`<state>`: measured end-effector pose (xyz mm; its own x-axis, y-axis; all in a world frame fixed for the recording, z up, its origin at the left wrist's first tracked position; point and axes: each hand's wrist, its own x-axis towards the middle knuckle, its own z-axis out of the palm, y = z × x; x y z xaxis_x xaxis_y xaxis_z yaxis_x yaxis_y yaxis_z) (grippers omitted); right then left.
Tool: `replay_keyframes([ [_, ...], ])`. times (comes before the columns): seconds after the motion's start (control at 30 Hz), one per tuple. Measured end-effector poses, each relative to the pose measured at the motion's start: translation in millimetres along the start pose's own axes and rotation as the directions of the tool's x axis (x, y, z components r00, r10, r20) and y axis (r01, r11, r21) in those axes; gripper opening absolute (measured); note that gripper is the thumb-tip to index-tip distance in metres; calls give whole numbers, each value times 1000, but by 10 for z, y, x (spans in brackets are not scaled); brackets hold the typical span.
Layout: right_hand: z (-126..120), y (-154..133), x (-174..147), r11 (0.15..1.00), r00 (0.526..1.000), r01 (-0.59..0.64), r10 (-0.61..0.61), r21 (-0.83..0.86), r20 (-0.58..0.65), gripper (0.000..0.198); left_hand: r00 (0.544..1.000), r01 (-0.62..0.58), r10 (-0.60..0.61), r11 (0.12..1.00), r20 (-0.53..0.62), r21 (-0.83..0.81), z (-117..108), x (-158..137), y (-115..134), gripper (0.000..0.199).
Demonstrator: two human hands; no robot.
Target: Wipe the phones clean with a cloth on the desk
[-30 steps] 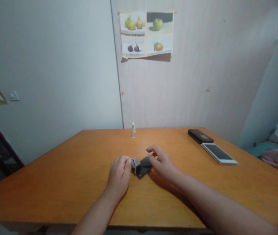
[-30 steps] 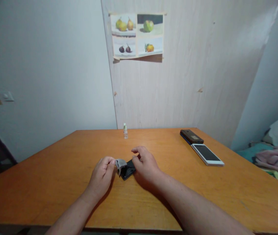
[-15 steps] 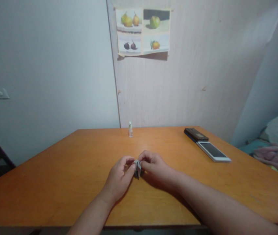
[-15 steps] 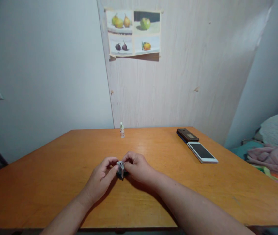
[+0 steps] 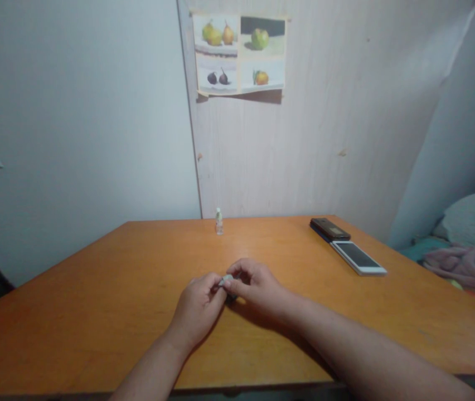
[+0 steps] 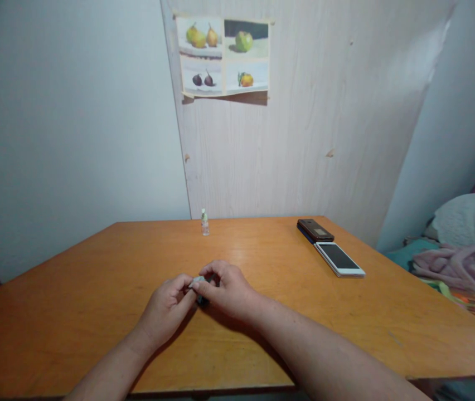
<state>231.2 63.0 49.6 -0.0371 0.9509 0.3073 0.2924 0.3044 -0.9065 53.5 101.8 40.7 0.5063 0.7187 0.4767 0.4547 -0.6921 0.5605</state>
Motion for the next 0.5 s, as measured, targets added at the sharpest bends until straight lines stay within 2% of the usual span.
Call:
replay_keyframes([
  [0.13,8,74,24,999,999,-40,39,-36,-17,8,998,-15,16,1000,60,-11,22,-1,8,19],
  [0.23,-100,143,63,964,995,-67,45,-258,-91,11,1000,2,-4,997,28,78,53,2,-14,20],
  [0.37,-301,223,136,796,998,-50,13,-603,-66,11,998,56,-60,970,12,238,83,-4,-61,41],
  [0.5,-369,212,162,651,999,-29,-1,-758,-40,14,994,83,-101,950,45,302,85,-10,-69,48],
])
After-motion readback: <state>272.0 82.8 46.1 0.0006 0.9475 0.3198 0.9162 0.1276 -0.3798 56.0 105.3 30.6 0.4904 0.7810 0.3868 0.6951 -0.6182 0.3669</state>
